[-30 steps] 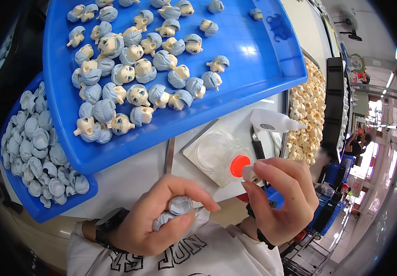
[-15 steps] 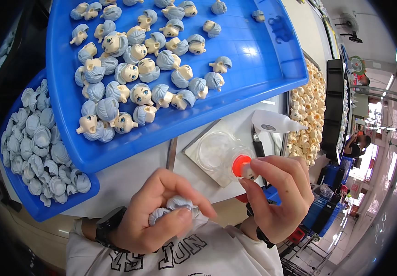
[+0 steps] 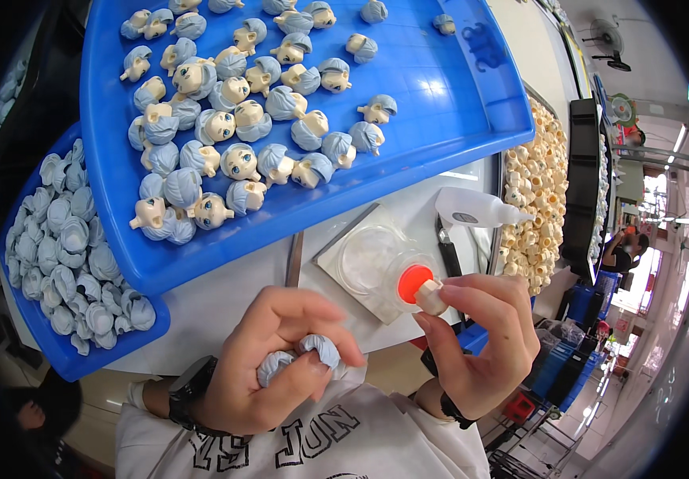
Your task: The person repeatedly picks up small doll head parts from a blue tray, applies a red substance from a small container to the interior of the parts, and places them into a separate tray. The process is repeated for multiple units throughout the clip.
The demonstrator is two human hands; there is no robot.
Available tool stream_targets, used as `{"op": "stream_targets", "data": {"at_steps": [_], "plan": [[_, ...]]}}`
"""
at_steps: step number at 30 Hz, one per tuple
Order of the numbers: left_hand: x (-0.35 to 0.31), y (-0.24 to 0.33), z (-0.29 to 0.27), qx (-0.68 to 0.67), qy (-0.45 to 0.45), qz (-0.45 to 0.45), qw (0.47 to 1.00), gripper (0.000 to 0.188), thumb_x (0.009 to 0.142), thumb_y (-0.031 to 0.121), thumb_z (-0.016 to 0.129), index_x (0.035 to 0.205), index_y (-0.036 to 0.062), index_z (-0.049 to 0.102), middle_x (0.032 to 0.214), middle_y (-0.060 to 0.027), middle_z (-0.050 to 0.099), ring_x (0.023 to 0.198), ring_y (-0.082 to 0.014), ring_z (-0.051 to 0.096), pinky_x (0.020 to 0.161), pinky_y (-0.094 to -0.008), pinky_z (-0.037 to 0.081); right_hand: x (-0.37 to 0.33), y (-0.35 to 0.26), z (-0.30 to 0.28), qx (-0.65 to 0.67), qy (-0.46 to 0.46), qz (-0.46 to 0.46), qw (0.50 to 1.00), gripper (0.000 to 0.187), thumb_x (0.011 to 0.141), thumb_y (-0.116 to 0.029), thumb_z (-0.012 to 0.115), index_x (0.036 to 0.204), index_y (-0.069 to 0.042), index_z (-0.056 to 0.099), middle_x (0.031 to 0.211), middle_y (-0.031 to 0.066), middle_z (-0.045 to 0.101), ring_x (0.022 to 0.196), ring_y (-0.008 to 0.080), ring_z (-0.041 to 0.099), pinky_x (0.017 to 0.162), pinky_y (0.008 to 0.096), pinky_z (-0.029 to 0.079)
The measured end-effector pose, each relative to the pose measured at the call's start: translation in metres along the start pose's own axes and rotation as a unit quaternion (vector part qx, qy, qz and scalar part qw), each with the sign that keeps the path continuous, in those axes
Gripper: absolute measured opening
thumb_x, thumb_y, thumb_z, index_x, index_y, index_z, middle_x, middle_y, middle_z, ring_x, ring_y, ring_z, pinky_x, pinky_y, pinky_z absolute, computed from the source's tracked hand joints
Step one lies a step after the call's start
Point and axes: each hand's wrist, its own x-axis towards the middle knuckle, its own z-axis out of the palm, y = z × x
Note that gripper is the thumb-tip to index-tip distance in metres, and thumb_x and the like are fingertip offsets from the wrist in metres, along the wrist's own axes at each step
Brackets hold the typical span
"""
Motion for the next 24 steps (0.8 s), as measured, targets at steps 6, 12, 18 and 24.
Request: {"op": "stream_targets", "data": {"at_steps": [6,12,18,24], "plan": [[0.007,-0.003,-0.006,0.084,-0.031,0.034,0.995,0.037,0.085,0.003,0.043,0.121,-0.0061,0.040,0.102,-0.0162,0.057,0.071,-0.0091,0.055,0.064,-0.0226,0.048,-0.008,0.006,0.000,0.013,0.023,0.004,1.000,0.038,0.052,0.002,0.075,0.087,-0.005,0.063,0.079,0.0084,0.062,0.063,0.0201,0.056,0.053,0.0272,0.041],[0.003,0.001,0.003,0.031,-0.014,-0.016,0.999,0.034,0.087,0.002,0.046,0.118,-0.0080,0.040,0.103,-0.0206,0.057,0.076,-0.0144,0.060,0.066,-0.0269,0.052,-0.011,0.004,0.003,0.143,0.065,-0.047,0.986,0.037,0.051,0.001,0.077,0.086,-0.001,0.063,0.077,0.0111,0.063,0.063,0.0194,0.058,0.052,0.0239,0.043],[0.005,-0.004,-0.004,0.168,-0.079,0.059,0.981,0.037,0.086,0.010,0.055,0.116,-0.0091,0.043,0.089,-0.0149,0.061,0.068,-0.0121,0.061,0.059,-0.0228,0.049,-0.014,0.001,0.002,0.197,-0.039,-0.105,0.974,0.038,0.059,-0.006,0.074,0.093,0.000,0.057,0.083,0.0133,0.061,0.067,0.0185,0.055,0.056,0.0247,0.041],[0.007,-0.005,-0.003,0.190,-0.053,0.118,0.973,0.034,0.080,0.009,0.063,0.111,-0.0031,0.054,0.079,-0.0059,0.060,0.059,-0.0074,0.055,0.055,-0.0207,0.044,-0.015,-0.002,0.006,0.175,-0.049,-0.106,0.978,0.037,0.060,-0.007,0.078,0.092,-0.001,0.061,0.081,0.0117,0.062,0.065,0.0175,0.055,0.055,0.0243,0.042]]}}
